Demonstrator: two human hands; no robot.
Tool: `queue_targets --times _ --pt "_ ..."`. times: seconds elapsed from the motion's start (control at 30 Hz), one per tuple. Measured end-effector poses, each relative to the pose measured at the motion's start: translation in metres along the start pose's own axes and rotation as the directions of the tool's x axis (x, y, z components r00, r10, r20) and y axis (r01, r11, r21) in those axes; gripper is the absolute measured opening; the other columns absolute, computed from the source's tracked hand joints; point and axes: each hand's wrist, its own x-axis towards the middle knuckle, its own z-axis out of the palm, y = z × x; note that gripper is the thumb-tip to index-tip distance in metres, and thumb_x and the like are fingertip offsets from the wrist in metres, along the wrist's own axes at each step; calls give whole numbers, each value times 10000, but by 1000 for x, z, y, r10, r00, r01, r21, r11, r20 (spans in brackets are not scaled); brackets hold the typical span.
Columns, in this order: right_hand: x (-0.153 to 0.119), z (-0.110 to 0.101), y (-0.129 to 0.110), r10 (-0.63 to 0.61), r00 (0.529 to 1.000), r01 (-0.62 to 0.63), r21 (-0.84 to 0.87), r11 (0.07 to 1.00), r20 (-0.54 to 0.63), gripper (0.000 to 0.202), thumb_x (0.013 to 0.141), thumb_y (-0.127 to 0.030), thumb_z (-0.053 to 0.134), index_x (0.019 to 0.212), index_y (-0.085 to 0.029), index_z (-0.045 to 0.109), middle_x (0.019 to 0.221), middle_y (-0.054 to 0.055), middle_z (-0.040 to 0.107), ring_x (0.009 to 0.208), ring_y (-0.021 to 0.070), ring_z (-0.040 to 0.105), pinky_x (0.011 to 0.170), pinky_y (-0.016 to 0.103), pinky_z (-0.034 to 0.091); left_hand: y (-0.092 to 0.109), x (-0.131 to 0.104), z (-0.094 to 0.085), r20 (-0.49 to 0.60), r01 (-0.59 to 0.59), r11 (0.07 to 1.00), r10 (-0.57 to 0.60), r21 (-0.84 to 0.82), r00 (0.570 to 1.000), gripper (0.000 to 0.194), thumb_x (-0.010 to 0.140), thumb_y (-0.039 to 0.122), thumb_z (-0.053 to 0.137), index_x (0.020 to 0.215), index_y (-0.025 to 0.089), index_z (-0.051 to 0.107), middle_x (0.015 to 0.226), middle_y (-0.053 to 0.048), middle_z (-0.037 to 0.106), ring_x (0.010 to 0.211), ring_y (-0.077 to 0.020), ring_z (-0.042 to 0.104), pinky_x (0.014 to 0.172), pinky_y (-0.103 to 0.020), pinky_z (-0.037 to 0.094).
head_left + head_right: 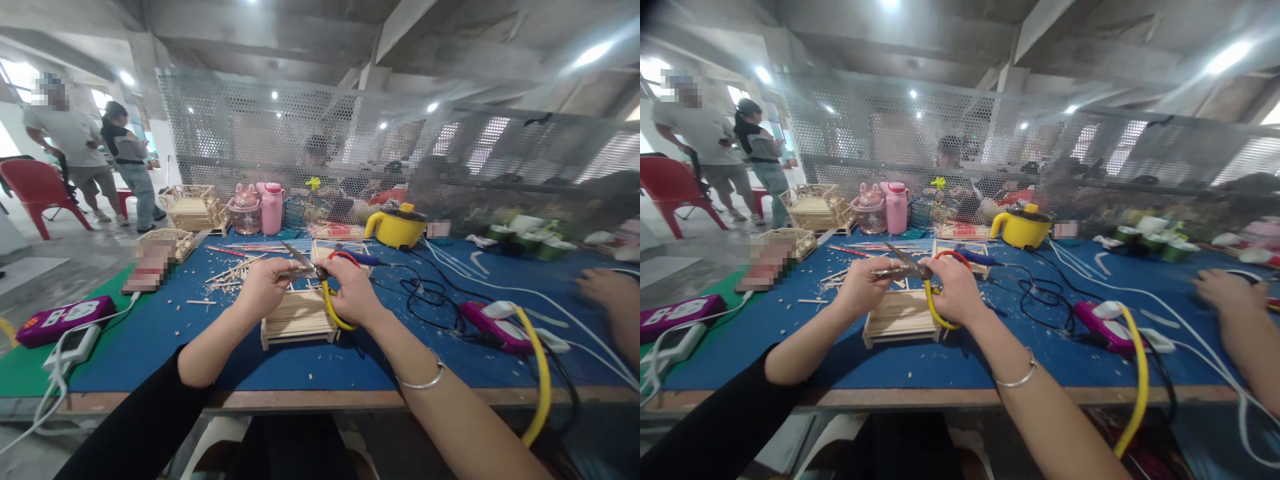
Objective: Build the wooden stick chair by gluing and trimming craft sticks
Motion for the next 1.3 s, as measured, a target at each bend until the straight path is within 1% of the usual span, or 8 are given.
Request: queue_targets --times 0.37,0.53,0.63,0.73,0.87,1.07,1.17,1.3 --pt "-3 1 4 -10 1000 9 -65 998 -19 465 669 -133 565 1132 -156 604 1011 116 673 935 265 611 847 389 485 2 0 1 -8 28 998 -28 -49 1000 299 709 51 492 796 187 744 694 -16 699 671 -148 597 632 -212 412" --pt "-4 1 7 -28 999 27 -57 998 -16 473 663 -114 542 1130 -147 610 1040 119 682 947 257 623 850 370 491 1 0 3 14 79 991 -78 -110 997 258 728 92 516 814 181 743 666 -13 689 654 -150 594 616 -215 424" --pt "-4 1 9 -40 999 39 -35 999 -20 467 665 -97 523 1121 -138 615 1036 121 688 946 250 624 838 361 494 0 1 4 26 119 980 -117 -158 993 201 745 162 552 799 181 744 681 -17 702 638 -154 603 603 -223 438" --pt "-4 5 7 -54 998 55 37 998 -18 457 685 -89 514 1127 -144 614 969 102 697 847 209 630 779 324 503 -3 3 6 27 145 969 -143 -200 989 174 735 179 561 712 166 733 673 -29 703 646 -164 616 623 -239 462" --pt "-4 14 -2 -67 997 70 142 987 -27 432 704 -120 531 1128 -145 612 898 82 686 700 167 593 683 285 492 -7 5 7 49 91 939 -79 -331 996 204 711 117 517 693 156 717 693 -29 708 700 -165 631 696 -255 490" --pt "-2 15 -1 54 980 -27 141 990 -189 428 677 -114 543 1096 -174 608 794 36 624 660 159 527 633 272 450 -10 7 8 -21 184 922 -203 -341 979 170 747 293 612 687 158 698 606 -2 665 593 -133 590 593 -228 461" --pt "-1 14 6 127 975 -106 122 987 -182 447 656 -101 541 1093 -171 605 744 17 587 634 154 502 619 270 435 -11 7 11 -22 199 881 -230 -430 973 184 744 326 636 742 157 708 651 -1 669 606 -125 589 619 -232 474" --pt "-2 15 15 232 955 -192 214 958 -182 518 627 -81 511 1132 -178 578 852 28 614 707 164 547 671 280 459 -13 7 14 -17 226 825 -274 -518 961 243 724 364 666 835 156 725 725 -15 689 615 -121 597 638 -249 493"
